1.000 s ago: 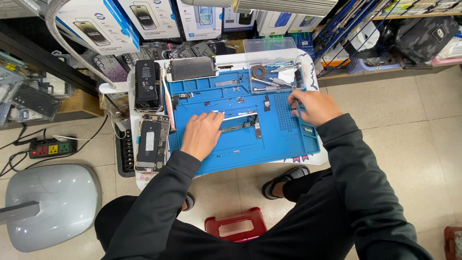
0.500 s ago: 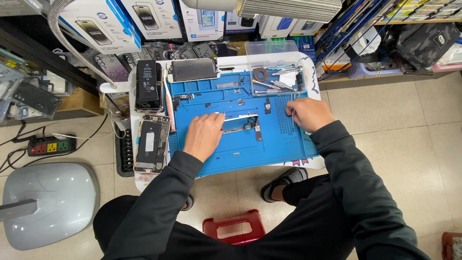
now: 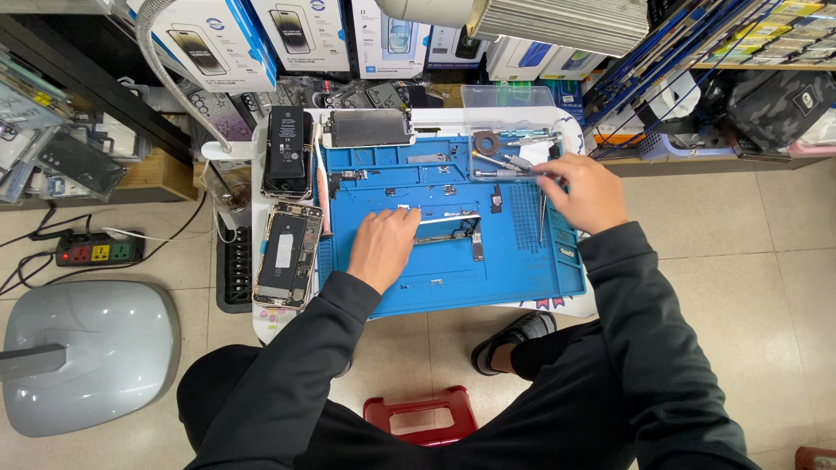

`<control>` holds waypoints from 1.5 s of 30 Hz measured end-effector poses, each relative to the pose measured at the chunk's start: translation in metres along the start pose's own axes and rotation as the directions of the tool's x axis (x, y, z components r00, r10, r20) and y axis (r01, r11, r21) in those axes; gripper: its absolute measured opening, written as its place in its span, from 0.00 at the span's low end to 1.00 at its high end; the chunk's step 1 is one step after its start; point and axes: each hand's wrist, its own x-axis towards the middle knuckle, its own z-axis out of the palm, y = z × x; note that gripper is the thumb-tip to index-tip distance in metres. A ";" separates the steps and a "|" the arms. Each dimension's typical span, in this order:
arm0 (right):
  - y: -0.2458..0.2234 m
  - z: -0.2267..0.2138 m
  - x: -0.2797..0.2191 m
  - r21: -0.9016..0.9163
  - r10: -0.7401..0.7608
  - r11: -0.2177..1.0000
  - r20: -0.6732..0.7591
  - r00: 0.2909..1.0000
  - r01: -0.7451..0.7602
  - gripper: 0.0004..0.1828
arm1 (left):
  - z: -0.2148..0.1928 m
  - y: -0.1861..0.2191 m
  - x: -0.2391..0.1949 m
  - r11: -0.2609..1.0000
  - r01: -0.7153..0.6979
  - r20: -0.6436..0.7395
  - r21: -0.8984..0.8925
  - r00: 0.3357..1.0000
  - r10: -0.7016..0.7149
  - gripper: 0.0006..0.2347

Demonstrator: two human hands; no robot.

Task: The person is repairing a smartphone on a blue work mat. They use a screwdriver to remove screws from the phone's frame and place them on the mat. The person also uses tweezers to handle small components and connectors within the phone.

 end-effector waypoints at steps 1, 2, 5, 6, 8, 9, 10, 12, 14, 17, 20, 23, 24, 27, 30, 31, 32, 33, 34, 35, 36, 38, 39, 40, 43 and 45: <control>0.003 0.010 0.003 -0.001 0.000 1.000 0.002 1.000 0.000 0.11 | 0.002 0.001 -0.001 1.000 0.001 0.001 -0.002 1.000 -0.001 0.12; 0.007 0.020 0.008 -0.020 -0.006 1.000 -0.055 0.998 0.005 0.10 | 0.002 0.000 -0.001 1.000 -0.004 0.001 -0.002 1.000 0.004 0.12; 0.009 0.042 0.023 -0.004 -0.017 1.000 -0.124 0.992 0.017 0.10 | 0.000 -0.002 -0.001 1.000 -0.013 0.009 -0.006 1.000 0.013 0.13; 0.008 0.049 0.029 0.030 -0.022 0.999 -0.140 0.990 0.026 0.10 | -0.001 -0.003 0.000 1.000 -0.019 0.014 -0.011 1.000 0.019 0.13; 0.005 0.051 0.036 0.007 -0.023 1.000 -0.154 0.988 0.025 0.10 | -0.003 -0.001 -0.001 1.000 -0.019 0.007 -0.011 1.000 0.019 0.13; 0.002 0.052 0.041 -0.016 -0.023 1.000 -0.168 0.985 0.020 0.10 | -0.004 -0.002 -0.001 1.000 -0.021 0.001 -0.011 1.000 0.021 0.13; 0.005 0.055 0.042 -0.012 -0.024 1.000 -0.168 0.986 0.022 0.10 | -0.005 -0.001 -0.002 1.000 -0.019 0.003 -0.008 1.000 0.019 0.13; 0.011 0.061 0.046 -0.044 -0.042 0.998 -0.148 0.988 0.036 0.10 | -0.004 0.000 -0.002 1.000 -0.018 -0.004 -0.008 1.000 0.018 0.12; 0.012 0.065 0.048 -0.037 -0.041 0.999 -0.144 0.989 0.036 0.10 | -0.005 0.000 -0.002 1.000 -0.017 -0.006 -0.009 1.000 0.017 0.13; 0.015 0.072 0.050 -0.057 -0.044 0.998 -0.130 0.991 0.037 0.11 | -0.005 0.000 -0.001 1.000 -0.016 0.002 -0.009 1.000 0.016 0.13; 0.017 0.077 0.053 -0.124 -0.070 0.991 -0.124 0.990 0.055 0.11 | -0.004 -0.001 0.000 1.000 -0.011 0.003 -0.003 1.000 0.011 0.14; 0.013 0.082 0.051 -0.205 -0.098 0.976 -0.136 0.986 0.069 0.09 | -0.004 0.000 -0.002 1.000 -0.009 0.001 -0.002 1.000 0.009 0.14; 0.012 0.082 0.050 -0.249 -0.111 0.966 -0.156 0.981 0.069 0.08 | -0.004 0.000 -0.002 1.000 -0.012 -0.003 0.001 1.000 0.012 0.14; 0.012 0.080 0.051 -0.267 -0.134 0.960 -0.158 0.978 0.088 0.09 | -0.004 0.001 -0.001 1.000 -0.014 -0.014 0.026 1.000 0.014 0.13; 0.010 0.078 0.048 -0.259 -0.181 0.956 -0.152 0.972 0.138 0.10 | -0.006 0.002 -0.003 1.000 -0.003 0.004 0.021 1.000 0.003 0.14; 0.011 0.078 0.050 -0.259 -0.182 0.956 -0.155 0.971 0.138 0.10 | -0.006 0.002 -0.002 1.000 -0.003 0.002 0.023 1.000 0.003 0.14; 0.011 0.079 0.049 -0.254 -0.179 0.958 -0.167 0.970 0.133 0.10 | -0.006 0.002 -0.002 1.000 -0.006 -0.002 0.030 1.000 0.006 0.14; 0.012 0.081 0.049 -0.249 -0.176 0.960 -0.178 0.968 0.129 0.10 | -0.006 0.002 -0.003 0.999 -0.009 -0.007 0.036 1.000 0.010 0.14; 0.010 0.079 0.049 -0.248 -0.175 0.960 -0.178 0.968 0.128 0.10 | -0.006 0.002 -0.003 0.999 -0.010 -0.005 0.036 1.000 0.010 0.14; 0.008 0.077 0.048 -0.229 -0.165 0.966 -0.188 0.968 0.120 0.09 | -0.006 0.002 -0.002 0.999 -0.010 -0.006 0.038 1.000 0.010 0.14; 0.007 0.076 0.047 -0.210 -0.152 0.972 -0.195 0.969 0.110 0.09 | -0.006 0.002 -0.003 0.999 -0.011 -0.005 0.039 1.000 0.012 0.14; 0.004 0.069 0.044 -0.219 -0.163 0.969 -0.218 0.962 0.115 0.09 | -0.009 0.004 -0.003 1.000 -0.001 0.000 0.023 1.000 0.001 0.14; 0.003 0.065 0.043 -0.231 -0.178 0.965 -0.243 0.954 0.122 0.09 | -0.010 0.004 -0.002 1.000 0.012 0.001 0.009 1.000 -0.012 0.15; -0.005 0.053 0.040 -0.231 -0.176 0.966 -0.244 0.954 0.119 0.09 | -0.011 0.004 -0.002 1.000 0.009 0.001 0.008 1.000 -0.009 0.15; -0.030 0.020 0.028 -0.049 -0.216 0.976 -0.362 0.907 0.213 0.11 | -0.011 0.003 -0.002 1.000 -0.002 -0.003 0.010 1.000 0.002 0.14; -0.050 0.000 0.019 0.377 -0.128 0.878 -0.409 0.903 0.295 0.09 | -0.010 0.003 -0.002 1.000 0.000 -0.011 0.010 1.000 0.000 0.15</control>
